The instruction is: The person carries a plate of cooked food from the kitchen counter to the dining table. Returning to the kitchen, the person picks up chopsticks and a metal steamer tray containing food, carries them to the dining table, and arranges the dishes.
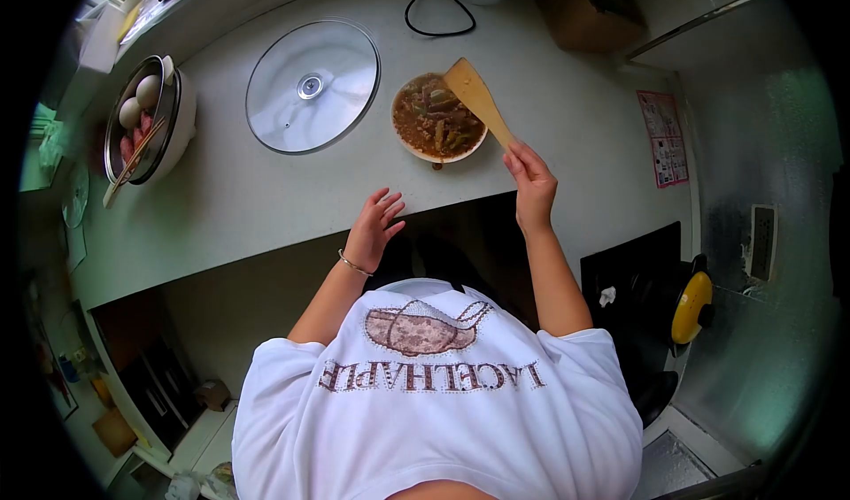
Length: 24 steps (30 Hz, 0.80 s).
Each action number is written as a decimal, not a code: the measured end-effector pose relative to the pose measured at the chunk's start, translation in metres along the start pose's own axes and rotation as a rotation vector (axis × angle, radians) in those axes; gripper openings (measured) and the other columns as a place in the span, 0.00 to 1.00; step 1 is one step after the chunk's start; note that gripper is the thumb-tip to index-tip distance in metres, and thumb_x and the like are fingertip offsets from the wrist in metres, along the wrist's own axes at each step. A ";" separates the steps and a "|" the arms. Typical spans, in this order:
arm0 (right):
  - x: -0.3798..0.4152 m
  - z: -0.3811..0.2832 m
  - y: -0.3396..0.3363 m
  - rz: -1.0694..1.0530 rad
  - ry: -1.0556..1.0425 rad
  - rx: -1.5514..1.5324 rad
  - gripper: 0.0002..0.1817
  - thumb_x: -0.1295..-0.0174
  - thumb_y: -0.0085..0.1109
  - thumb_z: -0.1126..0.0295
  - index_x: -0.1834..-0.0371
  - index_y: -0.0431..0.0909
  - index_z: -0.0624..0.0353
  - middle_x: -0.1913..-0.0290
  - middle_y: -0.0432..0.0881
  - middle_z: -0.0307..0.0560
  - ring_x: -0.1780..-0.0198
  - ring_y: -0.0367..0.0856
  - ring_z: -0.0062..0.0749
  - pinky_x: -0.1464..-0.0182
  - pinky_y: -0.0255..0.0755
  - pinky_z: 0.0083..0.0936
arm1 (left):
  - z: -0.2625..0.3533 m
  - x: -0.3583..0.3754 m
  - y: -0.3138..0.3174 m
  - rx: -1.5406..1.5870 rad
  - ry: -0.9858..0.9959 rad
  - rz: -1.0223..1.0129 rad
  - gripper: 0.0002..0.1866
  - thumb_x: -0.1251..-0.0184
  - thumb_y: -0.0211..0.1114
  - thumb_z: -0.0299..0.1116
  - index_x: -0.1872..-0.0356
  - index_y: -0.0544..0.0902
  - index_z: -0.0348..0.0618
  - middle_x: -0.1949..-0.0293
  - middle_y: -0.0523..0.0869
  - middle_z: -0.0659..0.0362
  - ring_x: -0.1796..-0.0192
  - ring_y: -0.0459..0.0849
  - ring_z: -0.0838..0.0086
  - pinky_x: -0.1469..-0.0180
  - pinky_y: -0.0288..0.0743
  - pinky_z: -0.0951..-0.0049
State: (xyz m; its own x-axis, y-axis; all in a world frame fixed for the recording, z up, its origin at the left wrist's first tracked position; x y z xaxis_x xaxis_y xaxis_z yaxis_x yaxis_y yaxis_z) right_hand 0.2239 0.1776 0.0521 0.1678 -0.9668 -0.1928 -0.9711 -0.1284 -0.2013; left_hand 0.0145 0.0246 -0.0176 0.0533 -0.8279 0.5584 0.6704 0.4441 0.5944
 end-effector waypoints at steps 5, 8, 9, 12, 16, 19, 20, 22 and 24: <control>0.013 -0.035 -0.061 0.188 0.402 -0.821 0.08 0.43 0.49 0.80 0.61 0.74 0.66 0.53 0.73 0.48 0.53 0.73 0.29 0.49 0.69 0.18 | 0.000 -0.015 0.028 0.094 -0.088 -0.010 0.22 0.38 0.46 0.40 0.44 0.62 0.45 0.44 0.68 0.55 0.44 0.68 0.68 0.46 0.63 0.67; 0.036 -0.074 -0.123 0.339 0.289 -0.897 0.08 0.44 0.49 0.80 0.61 0.75 0.64 0.54 0.75 0.47 0.52 0.74 0.31 0.50 0.71 0.18 | -0.004 -0.031 0.041 0.158 -0.163 -0.016 0.22 0.41 0.50 0.42 0.48 0.66 0.43 0.45 0.69 0.52 0.45 0.69 0.62 0.46 0.64 0.64; 0.044 -0.082 -0.151 0.400 0.232 -0.952 0.09 0.44 0.49 0.80 0.61 0.75 0.63 0.55 0.76 0.46 0.51 0.74 0.31 0.50 0.71 0.18 | -0.007 -0.039 0.049 0.130 -0.182 -0.006 0.23 0.41 0.48 0.42 0.45 0.63 0.44 0.47 0.70 0.53 0.47 0.71 0.63 0.48 0.65 0.65; 0.096 -0.105 -0.272 0.654 -0.093 -0.958 0.10 0.43 0.48 0.81 0.60 0.75 0.63 0.55 0.76 0.48 0.49 0.73 0.33 0.50 0.71 0.19 | -0.028 -0.056 0.085 0.027 -0.204 -0.063 0.22 0.42 0.49 0.43 0.49 0.67 0.44 0.46 0.71 0.53 0.46 0.70 0.62 0.48 0.65 0.65; 0.218 -0.133 -0.428 1.214 -0.419 -0.635 0.12 0.42 0.46 0.81 0.55 0.71 0.67 0.53 0.73 0.51 0.50 0.72 0.34 0.50 0.70 0.21 | -0.058 -0.058 0.132 -0.025 -0.252 -0.050 0.24 0.42 0.50 0.44 0.48 0.65 0.42 0.45 0.70 0.55 0.43 0.67 0.62 0.43 0.62 0.65; 0.326 -0.146 -0.514 1.604 -0.513 -0.342 0.12 0.43 0.48 0.81 0.55 0.69 0.70 0.53 0.72 0.50 0.55 0.72 0.30 0.51 0.69 0.21 | -0.079 -0.058 0.153 -0.075 -0.317 -0.041 0.21 0.42 0.50 0.44 0.52 0.68 0.41 0.48 0.72 0.53 0.45 0.70 0.61 0.46 0.66 0.62; 0.357 -0.149 -0.537 1.692 -0.468 -0.257 0.13 0.43 0.48 0.81 0.54 0.69 0.70 0.54 0.72 0.49 0.57 0.72 0.28 0.53 0.67 0.20 | -0.081 -0.057 0.155 -0.085 -0.326 -0.061 0.20 0.42 0.49 0.44 0.53 0.68 0.40 0.48 0.72 0.53 0.45 0.70 0.61 0.47 0.68 0.62; 0.424 -0.127 -0.587 1.794 -0.381 -0.197 0.14 0.46 0.48 0.83 0.54 0.69 0.70 0.55 0.72 0.48 0.56 0.71 0.29 0.53 0.65 0.20 | -0.087 -0.057 0.163 -0.109 -0.345 -0.092 0.20 0.42 0.49 0.43 0.54 0.69 0.40 0.49 0.73 0.52 0.46 0.71 0.61 0.48 0.69 0.62; 0.469 -0.091 -0.629 1.864 -0.245 -0.254 0.16 0.49 0.48 0.85 0.54 0.69 0.70 0.57 0.72 0.47 0.58 0.71 0.28 0.53 0.65 0.20 | -0.091 -0.057 0.171 -0.136 -0.319 -0.058 0.20 0.41 0.48 0.43 0.53 0.68 0.39 0.48 0.72 0.52 0.45 0.70 0.62 0.48 0.69 0.62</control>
State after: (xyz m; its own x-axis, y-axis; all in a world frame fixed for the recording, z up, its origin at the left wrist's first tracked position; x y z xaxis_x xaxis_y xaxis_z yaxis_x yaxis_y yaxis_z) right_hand 0.8981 -0.2149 0.1758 -0.9845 0.1536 -0.0850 0.0880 0.8507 0.5182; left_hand 0.1936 0.1165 -0.0009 -0.2076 -0.6919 0.6915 0.7588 0.3321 0.5602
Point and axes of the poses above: each hand's wrist, its own x-axis away from the middle knuckle, its own y-axis out of the palm, z = x × y, the point moved 3 cm from there along -x, towards the middle knuckle
